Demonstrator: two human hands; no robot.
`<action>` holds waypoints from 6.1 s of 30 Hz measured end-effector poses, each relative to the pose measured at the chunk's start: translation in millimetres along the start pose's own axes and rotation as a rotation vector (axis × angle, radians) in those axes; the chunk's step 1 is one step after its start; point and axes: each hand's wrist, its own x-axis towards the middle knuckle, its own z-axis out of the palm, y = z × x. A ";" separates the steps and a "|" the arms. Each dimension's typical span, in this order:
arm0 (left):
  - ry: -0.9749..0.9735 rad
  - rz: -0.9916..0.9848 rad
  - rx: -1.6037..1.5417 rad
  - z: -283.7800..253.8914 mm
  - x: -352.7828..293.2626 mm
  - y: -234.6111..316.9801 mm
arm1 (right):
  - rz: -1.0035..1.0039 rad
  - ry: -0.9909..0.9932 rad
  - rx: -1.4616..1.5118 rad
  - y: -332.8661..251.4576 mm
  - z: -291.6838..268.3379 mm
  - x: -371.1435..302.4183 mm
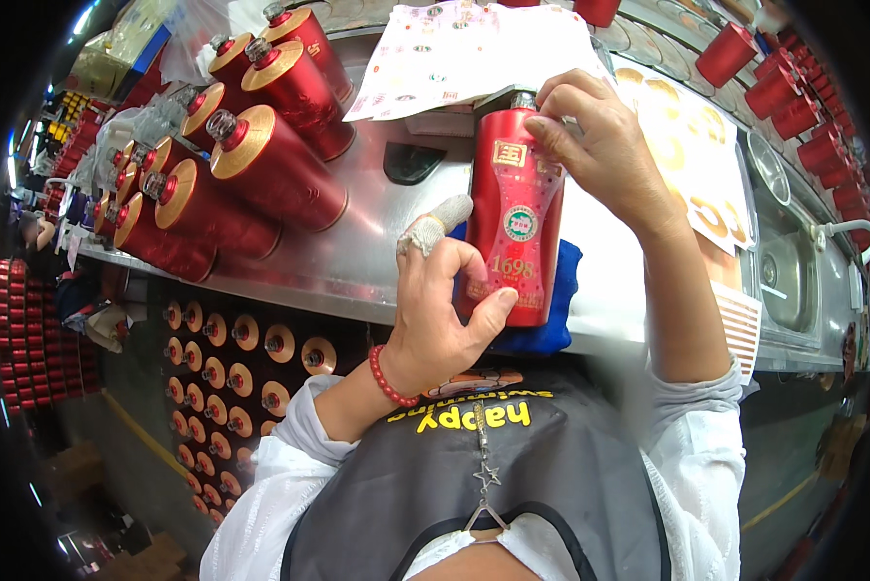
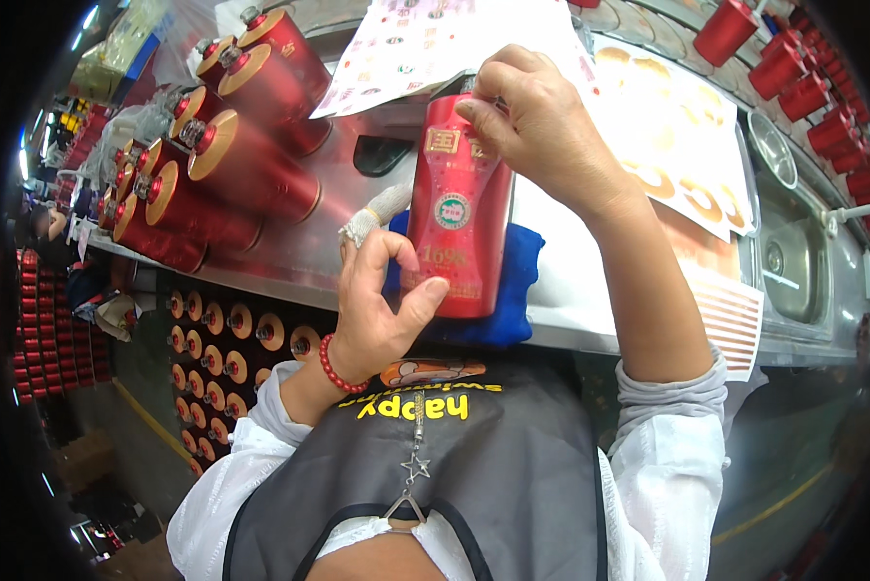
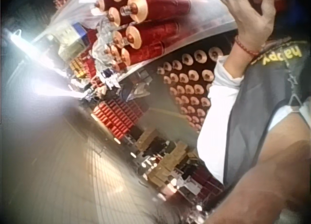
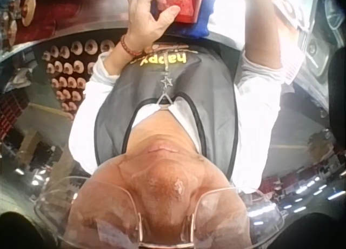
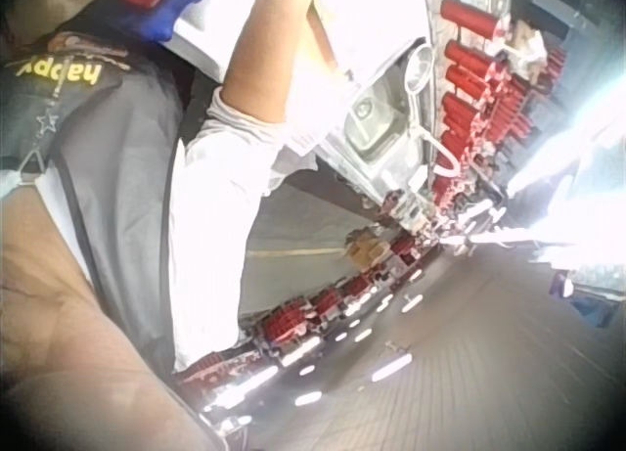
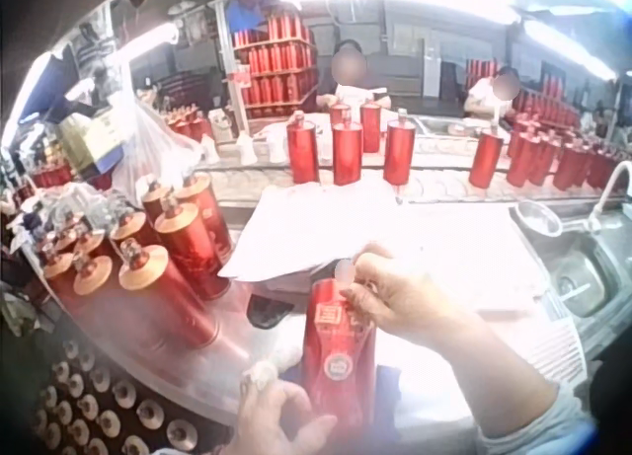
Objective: The person applies a red label to a red cylindrical bottle, smooths it with a green cloth, and uses a wooden stick to press the edges. The process is repeated for a second bottle.
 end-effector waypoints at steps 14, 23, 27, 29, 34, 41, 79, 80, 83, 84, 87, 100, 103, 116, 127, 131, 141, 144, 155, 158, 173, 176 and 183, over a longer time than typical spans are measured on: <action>-0.146 0.162 -0.009 -10.5 62.2 -24.7 | 0.116 0.029 -0.042 -45.7 2.2 -46.4; -0.136 0.183 0.041 -4.3 64.0 -23.7 | 0.173 -0.024 -0.029 -40.9 0.7 -53.9; -0.158 0.181 0.076 -6.1 74.5 -28.5 | 0.188 -0.022 -0.043 -37.3 2.7 -51.8; -0.182 0.169 0.072 -6.9 75.7 -29.2 | 0.201 -0.034 -0.039 -40.0 1.2 -51.5; -0.197 0.149 -0.054 -4.6 73.8 -32.7 | 0.266 -0.043 0.026 -38.2 0.3 -57.5; -0.195 0.110 -0.162 -7.8 71.1 -33.1 | 0.231 -0.080 0.043 -32.6 2.3 -65.3; -0.266 0.170 -0.101 -8.5 77.3 -43.1 | 0.254 -0.178 0.037 -33.9 -1.0 -61.9; -0.264 0.168 -0.106 -8.7 77.2 -43.8 | 0.250 -0.178 0.033 -33.8 -0.7 -61.5; -0.270 0.152 -0.166 -8.6 75.1 -46.6 | 0.283 -0.165 0.086 -35.3 -2.1 -62.8; -0.272 0.154 -0.168 -8.0 75.4 -47.0 | 0.272 -0.167 0.064 -34.9 -1.4 -63.4; -0.278 0.143 -0.176 -8.2 75.2 -46.1 | 0.250 -0.169 0.033 -34.8 -0.3 -64.1; -0.326 0.161 -0.180 -15.1 68.6 -56.0 | 0.256 -0.175 0.076 -36.3 -8.1 -76.5; -0.361 0.187 -0.249 -16.2 60.7 -61.0 | 0.328 -0.219 0.178 -38.5 -8.4 -88.4; -0.456 0.171 -0.229 -17.9 55.5 -66.5 | 0.412 -0.246 0.302 -54.9 -5.1 -100.2; -0.231 -0.224 -0.845 9.6 73.2 -60.6 | 0.663 -0.030 0.596 -19.6 17.2 -72.9; -0.116 -0.272 -0.753 14.8 85.5 -52.7 | 0.740 -0.035 0.593 -17.6 18.4 -64.9; -0.123 -0.300 -0.717 27.4 89.5 -62.5 | 0.694 0.038 0.643 -18.2 26.2 -64.6; -0.129 -0.300 -0.740 26.1 89.2 -61.1 | 0.696 0.040 0.649 -19.6 25.5 -63.2; -0.069 -0.242 -0.699 31.9 82.7 -65.3 | 0.681 -0.008 0.617 -15.1 22.6 -68.1; -0.107 -0.258 -0.716 28.2 84.3 -63.5 | 0.648 -0.015 0.556 -16.0 23.7 -68.0; -0.311 -0.083 -0.530 2.6 30.9 -59.8 | 0.553 -0.236 0.505 -43.2 0.7 -109.0; -0.342 -0.046 -0.509 1.0 30.6 -61.5 | 0.562 -0.241 0.484 -46.5 2.3 -109.4; -0.374 -0.066 -0.469 -2.2 31.7 -60.6 | 0.534 -0.228 0.462 -47.2 4.5 -111.9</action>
